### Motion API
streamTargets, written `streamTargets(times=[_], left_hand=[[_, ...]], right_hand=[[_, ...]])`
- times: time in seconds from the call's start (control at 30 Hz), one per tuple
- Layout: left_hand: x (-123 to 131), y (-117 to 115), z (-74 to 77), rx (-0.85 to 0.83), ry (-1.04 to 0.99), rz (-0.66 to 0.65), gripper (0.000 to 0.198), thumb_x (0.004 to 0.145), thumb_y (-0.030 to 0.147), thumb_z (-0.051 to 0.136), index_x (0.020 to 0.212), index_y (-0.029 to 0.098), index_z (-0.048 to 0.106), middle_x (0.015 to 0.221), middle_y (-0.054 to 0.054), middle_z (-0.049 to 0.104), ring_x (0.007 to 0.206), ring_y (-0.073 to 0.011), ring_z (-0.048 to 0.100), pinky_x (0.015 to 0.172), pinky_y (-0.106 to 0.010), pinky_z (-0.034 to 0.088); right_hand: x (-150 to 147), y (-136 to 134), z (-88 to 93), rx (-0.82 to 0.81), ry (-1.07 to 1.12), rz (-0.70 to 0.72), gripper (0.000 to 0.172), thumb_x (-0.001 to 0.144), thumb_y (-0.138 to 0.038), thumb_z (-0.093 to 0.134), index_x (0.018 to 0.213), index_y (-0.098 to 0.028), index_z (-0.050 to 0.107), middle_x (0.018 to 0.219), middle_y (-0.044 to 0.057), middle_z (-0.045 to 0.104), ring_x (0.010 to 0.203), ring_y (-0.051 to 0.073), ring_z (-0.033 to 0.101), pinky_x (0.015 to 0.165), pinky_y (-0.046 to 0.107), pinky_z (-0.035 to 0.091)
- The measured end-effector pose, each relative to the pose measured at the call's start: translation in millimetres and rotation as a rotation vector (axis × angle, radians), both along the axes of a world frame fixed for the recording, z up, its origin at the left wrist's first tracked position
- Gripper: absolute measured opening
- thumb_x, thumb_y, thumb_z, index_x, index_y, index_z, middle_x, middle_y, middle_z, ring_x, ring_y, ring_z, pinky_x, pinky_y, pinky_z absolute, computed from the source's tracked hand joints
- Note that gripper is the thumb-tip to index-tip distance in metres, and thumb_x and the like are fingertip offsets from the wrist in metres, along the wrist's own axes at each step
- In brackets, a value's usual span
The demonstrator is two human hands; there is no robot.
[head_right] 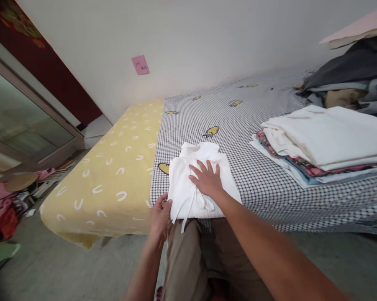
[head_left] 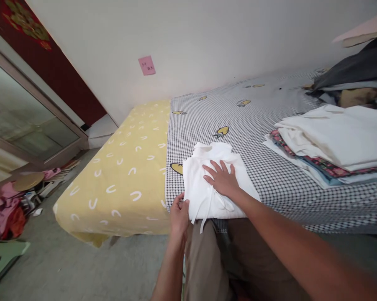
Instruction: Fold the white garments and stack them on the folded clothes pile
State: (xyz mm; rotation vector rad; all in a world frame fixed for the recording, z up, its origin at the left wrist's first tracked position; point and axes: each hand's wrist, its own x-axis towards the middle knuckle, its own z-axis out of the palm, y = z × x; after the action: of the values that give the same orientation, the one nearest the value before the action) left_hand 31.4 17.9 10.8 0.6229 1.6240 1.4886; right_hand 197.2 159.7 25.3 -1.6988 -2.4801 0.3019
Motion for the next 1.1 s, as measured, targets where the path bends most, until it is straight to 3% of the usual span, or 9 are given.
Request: streamTargets(times=[0.2,0.33,0.4,0.47,0.53,0.63,0.77,0.87,1.1], left_hand=[[0,5,-1.3,-0.033,0.195,0.091,0.042,0.067,0.05,0.067,0.092,0.017,0.068,0.055,0.005,0.057,0.051,-0.0126,0.049,0.052,-0.025,0.039],[-14,-1,0.3,-0.072,0.319,0.211,0.032,0.076,0.044,0.055,0.09,0.018,0.067,0.066,0.0,0.063,0.06,-0.0185,0.058,0.06,-0.032,0.046],[-22,-2,6.7,-0.053,0.518,0.333,0.029,0.081,0.037,0.05,0.094,0.018,0.067,0.079,-0.005,0.067,0.072,-0.0221,0.062,0.072,-0.039,0.051],[-23,5,17.8,0.038,0.842,0.399,0.03,0.086,0.03,0.046,0.099,0.018,0.069,0.097,-0.011,0.069,0.092,-0.0256,0.065,0.089,-0.045,0.052],[-13,21,30.9,0.166,1.155,0.307,0.034,0.092,0.025,0.043,0.109,0.017,0.071,0.115,-0.016,0.067,0.112,-0.0277,0.063,0.101,-0.049,0.048],[14,56,44.5,0.246,1.404,-0.045,0.041,0.101,0.028,0.04,0.132,0.023,0.065,0.146,-0.017,0.056,0.138,-0.0282,0.051,0.113,-0.053,0.041],[32,98,38.2,0.031,1.502,-0.362,0.049,0.104,0.033,0.034,0.15,0.028,0.048,0.165,-0.012,0.038,0.154,-0.0284,0.031,0.121,-0.061,0.03],[27,111,25.0,-0.138,1.538,-0.442,0.051,0.105,0.035,0.031,0.154,0.026,0.042,0.166,-0.011,0.033,0.156,-0.0295,0.025,0.123,-0.064,0.025],[23,113,14.1,-0.201,1.589,-0.396,0.053,0.105,0.04,0.026,0.157,0.031,0.035,0.168,-0.009,0.028,0.156,-0.0295,0.024,0.121,-0.064,0.028]], right_hand=[[0,-1,0.0,0.022,0.02,0.008,0.058,0.103,-0.061,0.026,0.159,-0.045,0.031,0.172,-0.004,0.019,0.157,0.036,0.009,0.121,0.069,0.007],[-1,0,-1.3,0.032,0.063,0.01,0.058,0.103,-0.062,0.029,0.158,-0.046,0.033,0.171,-0.005,0.022,0.157,0.036,0.011,0.121,0.069,0.007],[-2,1,-3.1,0.03,0.085,0.011,0.059,0.102,-0.063,0.029,0.158,-0.046,0.033,0.171,-0.004,0.023,0.157,0.036,0.01,0.121,0.069,0.006],[-3,3,-5.4,0.035,0.099,0.013,0.059,0.102,-0.063,0.03,0.158,-0.046,0.033,0.171,-0.004,0.023,0.158,0.035,0.01,0.122,0.069,0.005],[-4,4,-7.5,0.045,0.111,0.015,0.059,0.102,-0.064,0.03,0.158,-0.046,0.033,0.171,-0.004,0.023,0.158,0.035,0.009,0.122,0.069,0.005],[-5,3,-8.5,0.063,0.128,0.012,0.058,0.102,-0.062,0.03,0.158,-0.045,0.034,0.171,-0.004,0.023,0.158,0.036,0.009,0.122,0.069,0.004],[-5,2,-5.4,0.079,0.149,0.017,0.056,0.103,-0.055,0.032,0.158,-0.045,0.034,0.17,-0.003,0.025,0.158,0.035,0.012,0.122,0.068,0.004],[-5,0,-2.7,0.085,0.179,0.017,0.055,0.103,-0.055,0.033,0.157,-0.045,0.035,0.17,-0.003,0.026,0.157,0.034,0.012,0.122,0.067,0.004],[-5,3,6.1,0.015,0.259,0.018,0.055,0.102,-0.056,0.034,0.155,-0.045,0.04,0.17,-0.003,0.026,0.158,0.035,0.01,0.122,0.067,0.001]])
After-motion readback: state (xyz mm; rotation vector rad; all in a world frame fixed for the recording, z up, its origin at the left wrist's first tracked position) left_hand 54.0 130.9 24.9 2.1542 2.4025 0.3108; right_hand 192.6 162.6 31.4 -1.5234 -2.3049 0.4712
